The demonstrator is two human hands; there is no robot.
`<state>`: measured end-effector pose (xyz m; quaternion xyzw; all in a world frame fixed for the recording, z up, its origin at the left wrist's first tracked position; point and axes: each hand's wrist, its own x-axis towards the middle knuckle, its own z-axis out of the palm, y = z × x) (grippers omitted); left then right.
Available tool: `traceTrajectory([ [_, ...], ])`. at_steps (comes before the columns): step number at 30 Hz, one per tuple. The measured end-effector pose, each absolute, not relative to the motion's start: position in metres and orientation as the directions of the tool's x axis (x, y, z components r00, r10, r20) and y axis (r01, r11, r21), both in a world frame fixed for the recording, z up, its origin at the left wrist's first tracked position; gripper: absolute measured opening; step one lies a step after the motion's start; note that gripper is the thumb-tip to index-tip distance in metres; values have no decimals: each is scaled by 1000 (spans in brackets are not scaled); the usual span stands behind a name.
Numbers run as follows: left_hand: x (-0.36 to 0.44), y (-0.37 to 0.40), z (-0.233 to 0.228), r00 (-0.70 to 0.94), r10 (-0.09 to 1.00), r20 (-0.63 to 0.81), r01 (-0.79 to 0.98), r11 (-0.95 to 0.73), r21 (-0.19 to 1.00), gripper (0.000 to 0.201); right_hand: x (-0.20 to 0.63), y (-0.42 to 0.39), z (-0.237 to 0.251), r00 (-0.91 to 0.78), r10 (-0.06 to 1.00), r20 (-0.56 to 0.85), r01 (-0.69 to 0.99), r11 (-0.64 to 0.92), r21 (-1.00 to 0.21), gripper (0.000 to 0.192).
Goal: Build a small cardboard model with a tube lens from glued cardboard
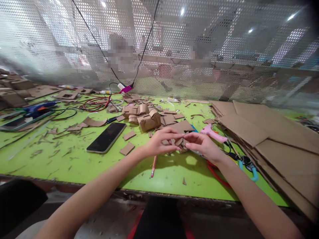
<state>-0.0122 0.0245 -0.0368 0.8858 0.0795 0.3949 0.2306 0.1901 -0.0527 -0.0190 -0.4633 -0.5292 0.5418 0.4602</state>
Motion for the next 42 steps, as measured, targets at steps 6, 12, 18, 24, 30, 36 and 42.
traceTrajectory([
  [6,-11,23,-37,672,308,674,-21,-901,432,43,184,-50,-25,-69,998,-2,-5,-2,-1000,32],
  [12,-11,23,-36,664,326,673,14,-905,424,43,182,-49,-27,-51,999,-5,-37,-7,-999,33],
  [18,-7,15,-39,618,380,689,64,-897,437,39,180,-50,-25,-30,999,-10,-42,-12,-999,31],
  [24,-3,4,-41,531,407,744,134,-907,400,34,179,-51,-22,50,999,16,-48,19,-999,32],
  [30,0,-2,-38,507,389,769,164,-920,357,30,177,-52,-23,33,997,-72,-202,-64,-977,34],
  [36,3,-3,-42,512,391,765,142,-917,373,31,174,-54,-20,22,990,-137,-316,-123,-941,33],
  [42,6,-3,-48,542,470,697,141,-868,475,32,174,-53,-26,-40,987,-155,-381,-158,-911,34],
])
